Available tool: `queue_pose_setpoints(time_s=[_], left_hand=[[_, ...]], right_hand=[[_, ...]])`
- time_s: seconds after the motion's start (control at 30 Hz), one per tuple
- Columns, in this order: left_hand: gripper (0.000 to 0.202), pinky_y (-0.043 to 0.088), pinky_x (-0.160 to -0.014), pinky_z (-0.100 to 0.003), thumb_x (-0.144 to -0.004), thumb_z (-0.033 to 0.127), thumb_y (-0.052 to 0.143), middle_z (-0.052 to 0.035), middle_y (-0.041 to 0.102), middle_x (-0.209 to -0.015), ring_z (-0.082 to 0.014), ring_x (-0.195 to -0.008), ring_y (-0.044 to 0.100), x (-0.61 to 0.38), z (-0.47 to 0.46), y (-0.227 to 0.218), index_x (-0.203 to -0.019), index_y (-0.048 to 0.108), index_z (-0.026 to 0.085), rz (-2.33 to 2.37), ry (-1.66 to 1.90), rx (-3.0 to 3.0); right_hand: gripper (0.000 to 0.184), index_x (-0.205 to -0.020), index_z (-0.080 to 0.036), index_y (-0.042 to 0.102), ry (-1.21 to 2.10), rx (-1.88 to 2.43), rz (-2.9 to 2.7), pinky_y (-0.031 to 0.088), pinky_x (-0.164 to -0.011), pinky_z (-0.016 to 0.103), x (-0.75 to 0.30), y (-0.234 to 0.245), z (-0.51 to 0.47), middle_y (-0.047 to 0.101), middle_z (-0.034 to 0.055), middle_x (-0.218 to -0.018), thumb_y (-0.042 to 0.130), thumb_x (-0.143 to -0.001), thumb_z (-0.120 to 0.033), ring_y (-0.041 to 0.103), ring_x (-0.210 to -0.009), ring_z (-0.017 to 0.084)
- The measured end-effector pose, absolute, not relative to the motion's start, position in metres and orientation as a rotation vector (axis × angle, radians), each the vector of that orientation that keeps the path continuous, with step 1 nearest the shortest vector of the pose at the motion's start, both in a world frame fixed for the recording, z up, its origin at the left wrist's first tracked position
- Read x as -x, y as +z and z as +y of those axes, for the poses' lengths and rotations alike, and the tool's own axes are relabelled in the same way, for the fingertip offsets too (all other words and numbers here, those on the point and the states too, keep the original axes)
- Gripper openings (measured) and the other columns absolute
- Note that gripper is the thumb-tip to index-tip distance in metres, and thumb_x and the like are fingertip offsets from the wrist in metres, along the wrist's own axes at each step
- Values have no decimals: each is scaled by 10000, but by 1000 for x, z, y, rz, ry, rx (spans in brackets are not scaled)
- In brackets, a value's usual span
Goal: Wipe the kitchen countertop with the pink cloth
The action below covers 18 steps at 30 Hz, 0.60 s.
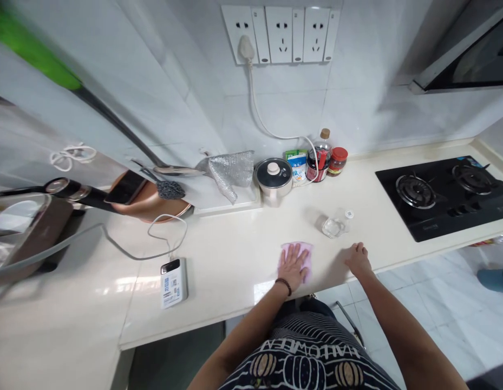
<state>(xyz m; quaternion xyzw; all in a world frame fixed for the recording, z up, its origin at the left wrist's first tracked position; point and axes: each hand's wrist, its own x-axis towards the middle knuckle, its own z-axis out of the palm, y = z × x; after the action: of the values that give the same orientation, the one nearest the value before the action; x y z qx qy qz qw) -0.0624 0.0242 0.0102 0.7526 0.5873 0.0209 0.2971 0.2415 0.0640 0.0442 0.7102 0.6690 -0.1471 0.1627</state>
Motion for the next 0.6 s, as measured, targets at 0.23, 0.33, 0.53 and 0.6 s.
queue_pose_setpoints(time_s=[0.23,0.33,0.53,0.6], left_hand=[[729,58,-1361,-638,-1022,448,454,-60,119,-1835,-349,-1699,61,124,78,9,-1721,293,316,1987,1,-1758],[734,30,-1352,-657,-1024,449,451,-78,106,-1836,-363,-1698,44,126,94,7,-1724,283,305,2033,-1,-1732],[762,0,-1335,-694,-1016,456,446,-115,61,-1836,-405,-1693,-3,82,135,9,-1731,268,260,1970,-1,-1759],[769,-6,-1336,-694,-1008,457,460,-101,64,-1838,-406,-1692,-6,61,146,12,-1730,272,269,1905,-6,-1801]], right_hand=[[769,-1573,-57,456,-461,-2119,1786,369,-1206,470,-247,30,64,444,270,-1603,661,-884,-329,435,-1463,412],[802,-1585,-30,431,-441,-2094,1771,331,-1229,473,-246,24,66,434,296,-1618,679,-882,-328,421,-1490,409],[818,-1612,-24,413,-457,-2069,1731,318,-1236,500,-248,18,69,374,322,-1684,671,-907,-350,406,-1531,420],[822,-1607,-32,432,-472,-2080,1765,319,-1238,507,-250,15,69,393,318,-1679,686,-898,-360,415,-1527,425]])
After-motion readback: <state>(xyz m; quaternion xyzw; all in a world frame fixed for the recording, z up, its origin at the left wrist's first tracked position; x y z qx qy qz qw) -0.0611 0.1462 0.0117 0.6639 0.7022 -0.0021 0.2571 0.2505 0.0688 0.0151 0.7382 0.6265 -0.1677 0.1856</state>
